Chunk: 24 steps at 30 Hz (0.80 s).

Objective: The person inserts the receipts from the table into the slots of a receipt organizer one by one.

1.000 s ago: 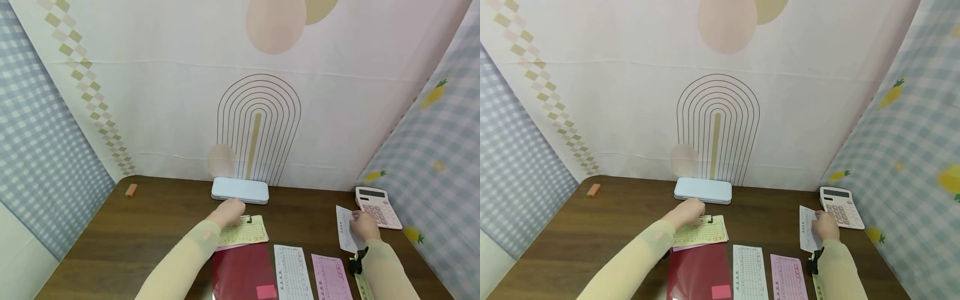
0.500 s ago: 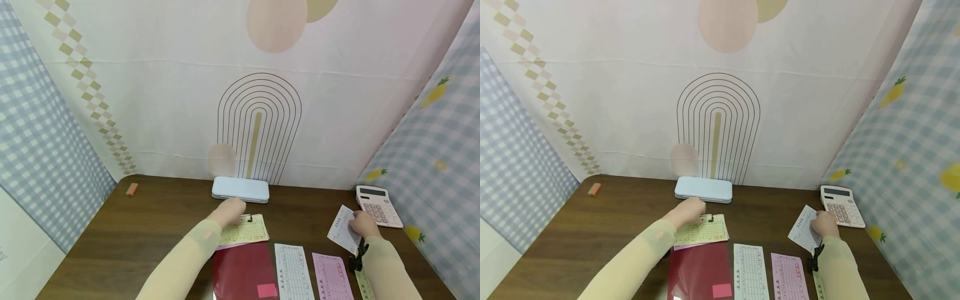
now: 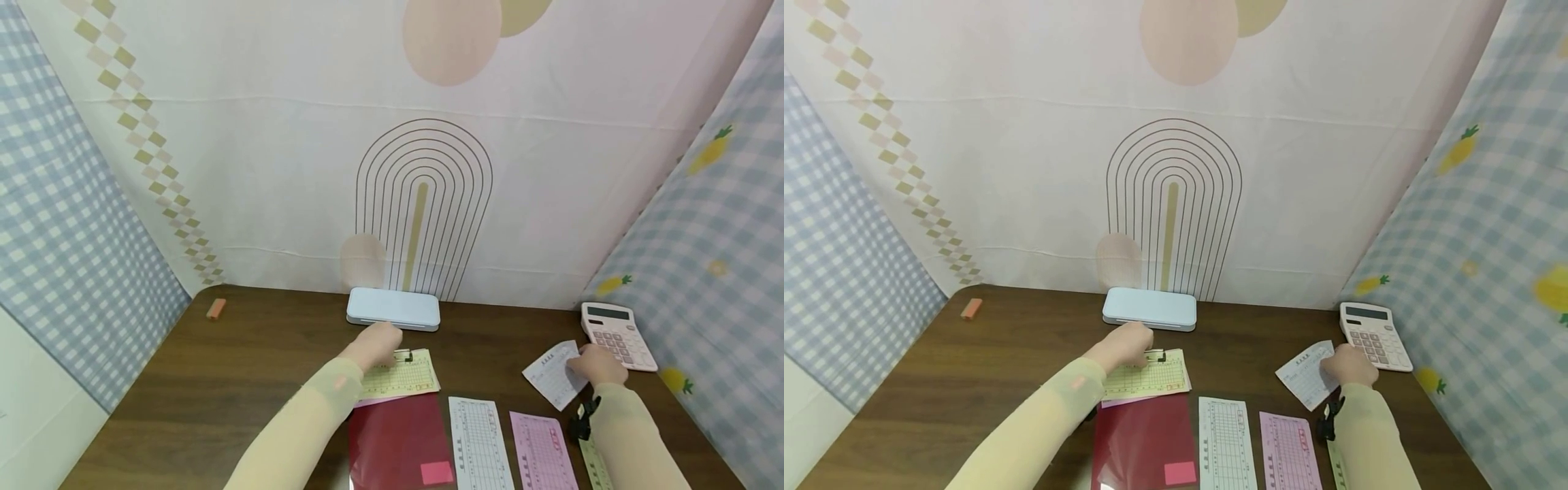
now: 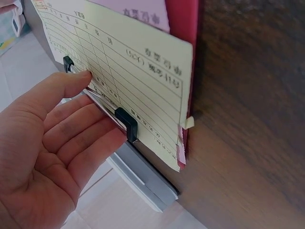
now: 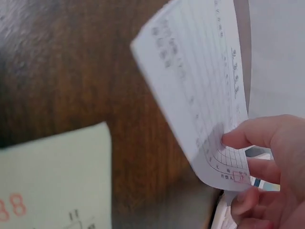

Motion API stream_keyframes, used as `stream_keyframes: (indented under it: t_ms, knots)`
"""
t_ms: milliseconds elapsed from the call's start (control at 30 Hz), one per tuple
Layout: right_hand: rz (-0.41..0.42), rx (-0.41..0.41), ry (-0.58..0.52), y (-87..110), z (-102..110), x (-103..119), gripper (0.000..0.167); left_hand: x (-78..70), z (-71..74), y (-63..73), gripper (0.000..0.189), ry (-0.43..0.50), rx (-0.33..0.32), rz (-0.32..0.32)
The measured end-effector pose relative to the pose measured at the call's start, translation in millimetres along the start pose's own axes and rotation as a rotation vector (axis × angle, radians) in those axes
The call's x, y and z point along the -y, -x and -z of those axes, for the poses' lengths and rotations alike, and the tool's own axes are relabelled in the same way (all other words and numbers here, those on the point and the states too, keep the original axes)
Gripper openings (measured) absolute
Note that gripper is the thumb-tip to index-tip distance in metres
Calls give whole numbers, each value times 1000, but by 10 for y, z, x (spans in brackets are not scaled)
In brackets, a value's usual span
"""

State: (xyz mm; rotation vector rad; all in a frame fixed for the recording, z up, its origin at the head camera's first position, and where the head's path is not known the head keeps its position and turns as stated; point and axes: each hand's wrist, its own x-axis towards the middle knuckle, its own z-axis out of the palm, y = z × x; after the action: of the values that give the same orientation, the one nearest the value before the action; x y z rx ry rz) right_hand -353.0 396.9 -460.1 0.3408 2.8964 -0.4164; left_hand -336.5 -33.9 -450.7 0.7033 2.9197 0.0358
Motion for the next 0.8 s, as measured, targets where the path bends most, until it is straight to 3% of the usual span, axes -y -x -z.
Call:
stream_keyframes:
  t_ms: [233, 533, 700, 800]
  knots:
    - [-21, 32, -65, 17, 17, 10, 46, -3, -8, 6, 23, 0, -7, -3]
    - [-4, 214, -113, -13, 30, 20, 81, 8, -6, 16, 27, 8, -15, -15]
    - [10, 219, -127, -8, 31, 15, 87, 5, -7, 12, 27, 15, -15, -17]
    - [7, 205, -152, -1, 34, 17, 82, 5, -4, 12, 27, 13, -14, -13]
